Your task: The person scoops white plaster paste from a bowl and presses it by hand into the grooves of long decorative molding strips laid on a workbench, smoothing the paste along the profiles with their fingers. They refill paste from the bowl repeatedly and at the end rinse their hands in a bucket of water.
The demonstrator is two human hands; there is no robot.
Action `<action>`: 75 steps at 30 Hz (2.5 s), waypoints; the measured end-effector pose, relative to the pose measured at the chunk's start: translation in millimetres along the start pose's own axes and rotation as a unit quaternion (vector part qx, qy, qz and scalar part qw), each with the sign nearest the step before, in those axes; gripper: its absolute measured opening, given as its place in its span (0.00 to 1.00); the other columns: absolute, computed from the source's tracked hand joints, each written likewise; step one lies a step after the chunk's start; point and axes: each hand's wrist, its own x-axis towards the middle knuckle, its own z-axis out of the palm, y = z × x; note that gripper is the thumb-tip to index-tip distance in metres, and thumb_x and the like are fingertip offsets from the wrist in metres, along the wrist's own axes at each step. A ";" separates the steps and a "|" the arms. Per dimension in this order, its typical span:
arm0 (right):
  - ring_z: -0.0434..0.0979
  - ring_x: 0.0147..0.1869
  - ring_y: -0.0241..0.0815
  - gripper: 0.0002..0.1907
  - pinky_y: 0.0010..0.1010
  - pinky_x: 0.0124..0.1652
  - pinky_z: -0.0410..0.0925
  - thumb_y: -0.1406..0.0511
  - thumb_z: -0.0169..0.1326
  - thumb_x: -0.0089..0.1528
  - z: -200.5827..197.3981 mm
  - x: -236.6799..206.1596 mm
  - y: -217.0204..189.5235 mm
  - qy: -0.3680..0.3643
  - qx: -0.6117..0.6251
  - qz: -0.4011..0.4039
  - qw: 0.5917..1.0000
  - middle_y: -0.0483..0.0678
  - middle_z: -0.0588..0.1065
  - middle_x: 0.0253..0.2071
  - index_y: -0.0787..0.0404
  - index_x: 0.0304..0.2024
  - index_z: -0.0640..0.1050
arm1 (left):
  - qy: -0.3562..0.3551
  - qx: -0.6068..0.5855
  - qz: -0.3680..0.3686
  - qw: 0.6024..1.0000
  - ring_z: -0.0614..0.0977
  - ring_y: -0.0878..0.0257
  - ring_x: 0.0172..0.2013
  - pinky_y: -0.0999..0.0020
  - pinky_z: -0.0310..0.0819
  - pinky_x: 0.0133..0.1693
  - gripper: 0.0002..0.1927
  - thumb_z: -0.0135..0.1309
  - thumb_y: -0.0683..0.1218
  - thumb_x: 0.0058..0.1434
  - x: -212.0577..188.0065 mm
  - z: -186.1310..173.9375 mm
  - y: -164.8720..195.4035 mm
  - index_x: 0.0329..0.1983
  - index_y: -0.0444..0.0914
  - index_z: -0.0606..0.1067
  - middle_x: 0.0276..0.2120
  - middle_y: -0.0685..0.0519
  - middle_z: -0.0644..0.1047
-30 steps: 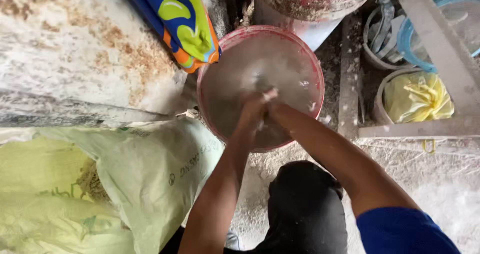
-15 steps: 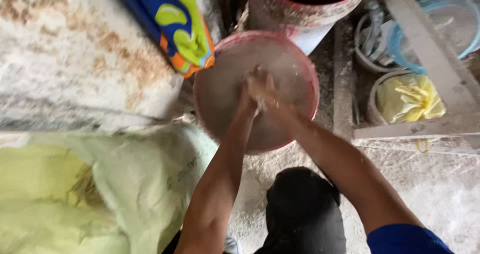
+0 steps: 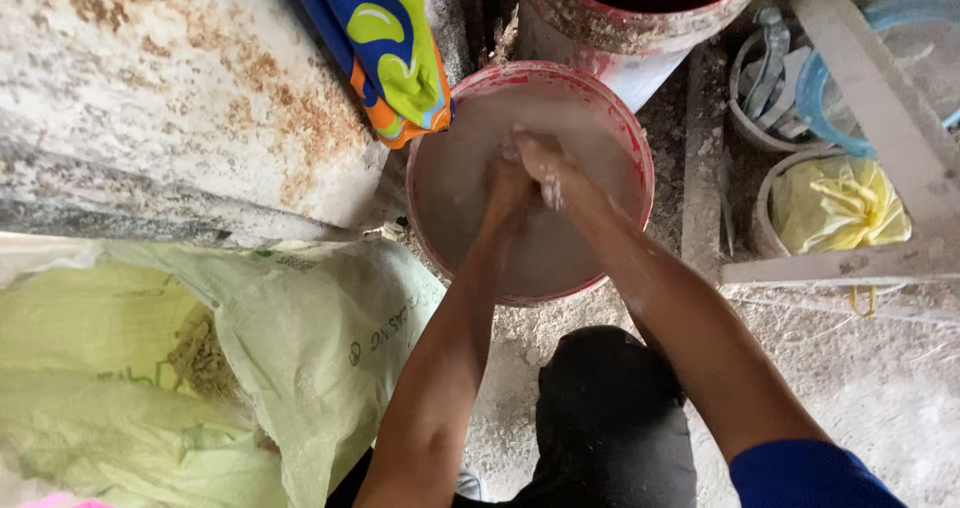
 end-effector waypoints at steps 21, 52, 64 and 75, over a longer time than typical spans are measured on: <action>0.78 0.41 0.46 0.09 0.41 0.41 0.72 0.60 0.53 0.68 -26.5 -22.0 -6.4 -0.095 0.114 0.086 0.985 0.48 0.77 0.38 0.58 0.42 0.79 | 0.018 0.233 0.053 0.971 0.81 0.57 0.40 0.60 0.76 0.43 0.29 0.46 0.62 0.69 -7.3 5.8 13.4 0.54 0.32 0.71 0.40 0.48 0.80; 0.75 0.45 0.46 0.21 0.41 0.45 0.71 0.54 0.52 0.66 9.2 -38.4 7.5 0.090 0.118 0.033 0.988 0.51 0.76 0.44 0.62 0.53 0.73 | -0.116 0.099 -0.039 0.987 0.77 0.52 0.45 0.54 0.74 0.49 0.22 0.43 0.59 0.72 -9.6 10.8 21.3 0.50 0.37 0.75 0.45 0.44 0.76; 0.74 0.46 0.47 0.27 0.41 0.46 0.70 0.51 0.52 0.66 4.5 4.1 45.8 0.156 0.132 0.037 0.978 0.52 0.76 0.46 0.64 0.58 0.71 | -0.042 0.280 0.315 0.906 0.77 0.55 0.49 0.59 0.72 0.50 0.32 0.54 0.61 0.63 -111.5 32.6 -65.3 0.58 0.31 0.68 0.48 0.46 0.76; 0.76 0.46 0.43 0.25 0.38 0.46 0.72 0.53 0.55 0.66 11.0 -42.7 19.4 0.155 0.356 0.078 0.918 0.50 0.77 0.45 0.67 0.54 0.76 | -0.046 0.052 0.079 0.994 0.80 0.61 0.35 0.62 0.78 0.36 0.20 0.56 0.55 0.64 -17.1 7.2 4.0 0.52 0.37 0.76 0.39 0.50 0.80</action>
